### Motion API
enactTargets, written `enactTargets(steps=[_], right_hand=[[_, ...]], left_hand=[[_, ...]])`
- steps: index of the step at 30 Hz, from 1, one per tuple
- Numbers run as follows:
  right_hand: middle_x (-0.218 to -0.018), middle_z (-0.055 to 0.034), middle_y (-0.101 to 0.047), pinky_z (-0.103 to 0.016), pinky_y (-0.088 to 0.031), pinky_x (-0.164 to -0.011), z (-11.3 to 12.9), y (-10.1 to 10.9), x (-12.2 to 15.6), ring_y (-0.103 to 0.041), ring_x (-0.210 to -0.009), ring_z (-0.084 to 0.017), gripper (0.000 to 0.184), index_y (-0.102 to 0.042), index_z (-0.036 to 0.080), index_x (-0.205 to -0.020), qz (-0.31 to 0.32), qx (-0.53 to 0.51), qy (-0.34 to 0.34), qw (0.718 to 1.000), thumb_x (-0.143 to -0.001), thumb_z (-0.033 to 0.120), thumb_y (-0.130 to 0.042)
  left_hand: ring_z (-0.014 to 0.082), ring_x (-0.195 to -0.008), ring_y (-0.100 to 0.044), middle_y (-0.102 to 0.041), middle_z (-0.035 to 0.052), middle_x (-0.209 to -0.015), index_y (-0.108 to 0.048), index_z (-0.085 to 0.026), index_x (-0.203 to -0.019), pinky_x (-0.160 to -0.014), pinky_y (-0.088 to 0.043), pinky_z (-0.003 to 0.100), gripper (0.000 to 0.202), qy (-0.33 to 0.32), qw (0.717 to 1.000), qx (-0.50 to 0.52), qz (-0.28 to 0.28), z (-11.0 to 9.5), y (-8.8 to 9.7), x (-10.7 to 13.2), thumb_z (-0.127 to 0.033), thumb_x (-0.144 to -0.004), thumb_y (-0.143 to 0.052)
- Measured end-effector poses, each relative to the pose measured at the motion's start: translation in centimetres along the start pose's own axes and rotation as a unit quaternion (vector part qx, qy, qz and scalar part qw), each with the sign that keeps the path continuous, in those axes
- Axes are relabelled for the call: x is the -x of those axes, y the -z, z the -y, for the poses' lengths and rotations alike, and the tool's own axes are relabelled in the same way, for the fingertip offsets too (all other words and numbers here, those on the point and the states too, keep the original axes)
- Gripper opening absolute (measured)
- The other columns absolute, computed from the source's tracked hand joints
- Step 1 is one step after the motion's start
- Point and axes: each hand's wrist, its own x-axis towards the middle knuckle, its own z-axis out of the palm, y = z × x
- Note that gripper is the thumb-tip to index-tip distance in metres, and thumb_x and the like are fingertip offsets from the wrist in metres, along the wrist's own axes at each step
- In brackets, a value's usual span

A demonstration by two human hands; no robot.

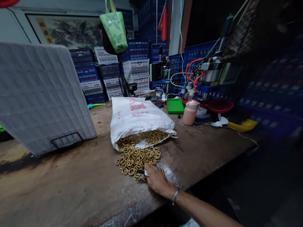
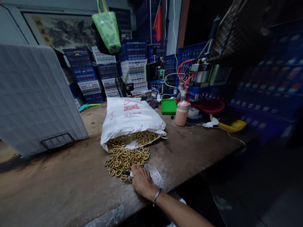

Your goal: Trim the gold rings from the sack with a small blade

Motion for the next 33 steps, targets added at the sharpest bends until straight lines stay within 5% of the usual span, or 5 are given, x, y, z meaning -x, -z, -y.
enactTargets(steps=[7, 11, 14, 19, 33], right_hand=[[-0.075, -0.002, -0.057, -0.022, -0.029, -0.06, -0.4, 1.1, 0.1, -0.049, -0.068, -0.013, 0.011, -0.05, 0.019, -0.077, -0.028, -0.113, -0.011, 0.993, -0.071, 0.011, -0.044], [-0.063, 0.0021, -0.049, -0.02, -0.029, -0.056, -0.5, 2.4, 0.9, -0.043, -0.06, -0.01, 0.012, -0.048, 0.018, -0.068, 0.0, -0.231, -0.014, 0.973, -0.078, 0.021, -0.043], [-0.057, 0.0053, -0.039, -0.018, -0.028, -0.053, -0.6, 3.2, 2.0, -0.036, -0.056, -0.008, 0.017, -0.046, 0.017, -0.064, 0.065, -0.325, 0.009, 0.944, -0.078, 0.025, -0.043], [-0.057, 0.0062, -0.037, -0.018, -0.027, -0.05, -0.4, 3.8, 4.0, -0.033, -0.055, -0.007, 0.015, -0.047, 0.016, -0.066, 0.155, -0.412, 0.003, 0.898, -0.076, 0.026, -0.045], [-0.052, 0.006, -0.041, -0.018, -0.027, -0.045, 0.2, 4.3, 5.0, -0.034, -0.046, -0.006, 0.026, -0.045, 0.017, -0.065, 0.181, -0.476, -0.054, 0.859, -0.082, 0.036, -0.04]], left_hand=[[0.0259, -0.075, -0.065, -0.064, 0.0114, -0.08, -0.055, -0.015, -0.094, -0.065, -0.048, 0.035, 0.029, 0.007, 0.992, -0.124, -0.034, -0.2, -0.6, 1.3, -0.022, -0.067, -0.065], [0.0162, -0.058, -0.061, -0.063, 0.0106, -0.07, -0.059, -0.009, -0.072, -0.051, -0.046, 0.024, 0.028, 0.036, 0.965, -0.249, 0.077, -0.6, -1.9, 4.6, -0.033, -0.062, -0.07], [0.0089, -0.041, -0.049, -0.058, 0.0022, -0.058, -0.059, -0.012, -0.068, -0.035, -0.037, 0.018, 0.038, -0.098, 0.935, -0.315, 0.132, -1.3, -3.9, 7.4, -0.047, -0.056, -0.07], [0.0068, -0.034, -0.038, -0.05, -0.0065, -0.052, -0.052, -0.019, -0.098, -0.03, -0.03, 0.017, 0.049, -0.288, 0.894, -0.341, 0.033, -2.8, -7.2, 8.7, -0.048, -0.061, -0.064], [0.0085, -0.043, -0.039, -0.049, -0.0045, -0.048, -0.063, -0.016, -0.067, -0.045, -0.032, 0.019, 0.023, -0.408, 0.801, -0.438, 0.031, -3.4, -9.3, 7.9, -0.039, -0.067, -0.062]])
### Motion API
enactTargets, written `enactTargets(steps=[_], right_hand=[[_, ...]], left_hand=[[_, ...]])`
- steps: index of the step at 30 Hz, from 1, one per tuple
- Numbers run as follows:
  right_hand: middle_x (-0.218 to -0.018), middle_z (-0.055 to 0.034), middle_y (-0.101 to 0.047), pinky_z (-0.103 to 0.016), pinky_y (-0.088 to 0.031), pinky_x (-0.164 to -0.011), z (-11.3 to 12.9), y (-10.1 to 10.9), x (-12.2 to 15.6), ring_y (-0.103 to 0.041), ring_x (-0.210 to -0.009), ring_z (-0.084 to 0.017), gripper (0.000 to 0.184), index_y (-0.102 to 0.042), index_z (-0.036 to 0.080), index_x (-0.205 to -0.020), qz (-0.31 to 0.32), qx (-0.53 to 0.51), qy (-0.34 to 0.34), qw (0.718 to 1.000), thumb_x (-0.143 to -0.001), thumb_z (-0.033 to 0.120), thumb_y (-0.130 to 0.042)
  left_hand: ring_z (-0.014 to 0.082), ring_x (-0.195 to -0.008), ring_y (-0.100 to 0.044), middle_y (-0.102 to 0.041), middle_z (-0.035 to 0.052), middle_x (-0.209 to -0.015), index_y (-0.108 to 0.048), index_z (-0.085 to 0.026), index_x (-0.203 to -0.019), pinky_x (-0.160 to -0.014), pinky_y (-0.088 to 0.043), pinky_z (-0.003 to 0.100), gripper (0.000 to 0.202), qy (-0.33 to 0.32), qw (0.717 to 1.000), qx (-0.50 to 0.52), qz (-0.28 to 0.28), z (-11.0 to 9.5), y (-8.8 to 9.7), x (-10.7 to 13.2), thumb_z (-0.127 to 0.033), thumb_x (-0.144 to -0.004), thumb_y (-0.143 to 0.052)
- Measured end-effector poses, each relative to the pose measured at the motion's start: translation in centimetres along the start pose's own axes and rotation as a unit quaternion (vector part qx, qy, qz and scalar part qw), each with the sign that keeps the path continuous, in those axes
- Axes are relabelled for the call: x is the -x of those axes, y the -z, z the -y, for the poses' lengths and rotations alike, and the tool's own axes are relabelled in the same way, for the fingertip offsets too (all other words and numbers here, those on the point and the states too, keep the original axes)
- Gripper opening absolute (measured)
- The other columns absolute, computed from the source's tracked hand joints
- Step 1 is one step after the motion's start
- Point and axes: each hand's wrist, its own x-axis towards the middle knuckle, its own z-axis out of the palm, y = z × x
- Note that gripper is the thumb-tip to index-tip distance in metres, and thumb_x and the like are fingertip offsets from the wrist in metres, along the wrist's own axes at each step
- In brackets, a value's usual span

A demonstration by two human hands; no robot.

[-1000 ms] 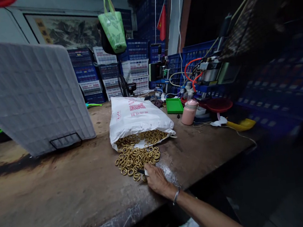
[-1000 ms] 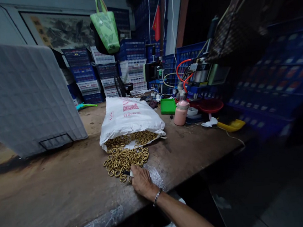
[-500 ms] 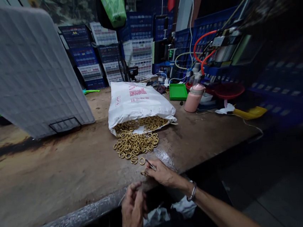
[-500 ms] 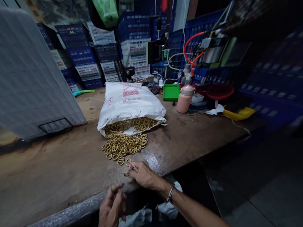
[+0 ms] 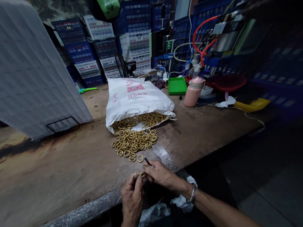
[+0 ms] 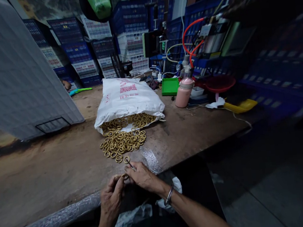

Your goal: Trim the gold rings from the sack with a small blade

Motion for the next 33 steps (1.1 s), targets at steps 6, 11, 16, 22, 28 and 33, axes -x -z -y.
enactTargets(steps=[6, 11, 16, 22, 28, 33], right_hand=[[-0.051, 0.0041, -0.047, -0.018, -0.03, -0.047, 0.21, -0.29, -0.04, -0.038, -0.046, -0.006, 0.032, -0.047, 0.016, -0.062, -0.025, 0.023, 0.001, 0.999, -0.083, 0.039, -0.038], [-0.053, 0.0041, -0.047, -0.018, -0.029, -0.047, 0.68, -0.61, -0.23, -0.04, -0.051, -0.007, 0.024, -0.047, 0.016, -0.063, -0.055, 0.061, 0.02, 0.996, -0.08, 0.033, -0.044], [-0.053, 0.0045, -0.045, -0.019, -0.028, -0.048, 0.98, -0.7, -0.06, -0.038, -0.051, -0.008, 0.026, -0.046, 0.017, -0.063, -0.063, 0.112, 0.043, 0.991, -0.081, 0.036, -0.044], [-0.055, 0.0041, -0.046, -0.019, -0.03, -0.05, 0.65, -0.55, 0.06, -0.04, -0.052, -0.008, 0.025, -0.045, 0.017, -0.064, -0.07, 0.122, 0.053, 0.989, -0.082, 0.033, -0.04], [-0.055, 0.004, -0.048, -0.019, -0.032, -0.052, 0.61, -0.76, 0.04, -0.042, -0.053, -0.008, 0.025, -0.047, 0.017, -0.064, -0.064, 0.076, 0.054, 0.994, -0.083, 0.032, -0.04], [-0.056, 0.0028, -0.05, -0.02, -0.034, -0.052, 0.3, -0.77, -0.09, -0.045, -0.053, -0.009, 0.026, -0.048, 0.017, -0.065, -0.062, 0.064, 0.041, 0.995, -0.083, 0.031, -0.037]], left_hand=[[0.0061, -0.04, -0.037, -0.05, -0.0042, -0.049, -0.059, -0.016, -0.064, -0.041, -0.031, 0.017, 0.026, 0.031, 0.998, 0.049, 0.038, 0.23, -0.23, -0.13, -0.041, -0.068, -0.061], [0.0038, -0.034, -0.034, -0.046, -0.0064, -0.045, -0.053, -0.017, -0.064, -0.035, -0.025, 0.015, 0.032, 0.116, 0.984, 0.108, 0.081, 0.62, -0.15, -0.09, -0.048, -0.068, -0.058], [0.004, -0.035, -0.036, -0.046, -0.006, -0.047, -0.052, -0.017, -0.067, -0.036, -0.027, 0.015, 0.033, 0.151, 0.972, 0.145, 0.106, 0.6, 0.1, 0.02, -0.049, -0.068, -0.057], [0.0035, -0.038, -0.037, -0.048, -0.0059, -0.052, -0.05, -0.017, -0.068, -0.037, -0.027, 0.015, 0.031, 0.166, 0.964, 0.17, 0.119, -0.11, -0.01, 0.26, -0.047, -0.068, -0.059], [0.0033, -0.039, -0.038, -0.051, -0.0052, -0.057, -0.051, -0.017, -0.076, -0.037, -0.026, 0.015, 0.031, 0.174, 0.955, 0.215, 0.106, 0.22, -0.02, 0.46, -0.046, -0.067, -0.061], [0.003, -0.039, -0.038, -0.05, -0.0056, -0.055, -0.05, -0.017, -0.073, -0.038, -0.025, 0.015, 0.029, 0.181, 0.953, 0.219, 0.102, 0.41, 0.12, 0.51, -0.044, -0.07, -0.06]])
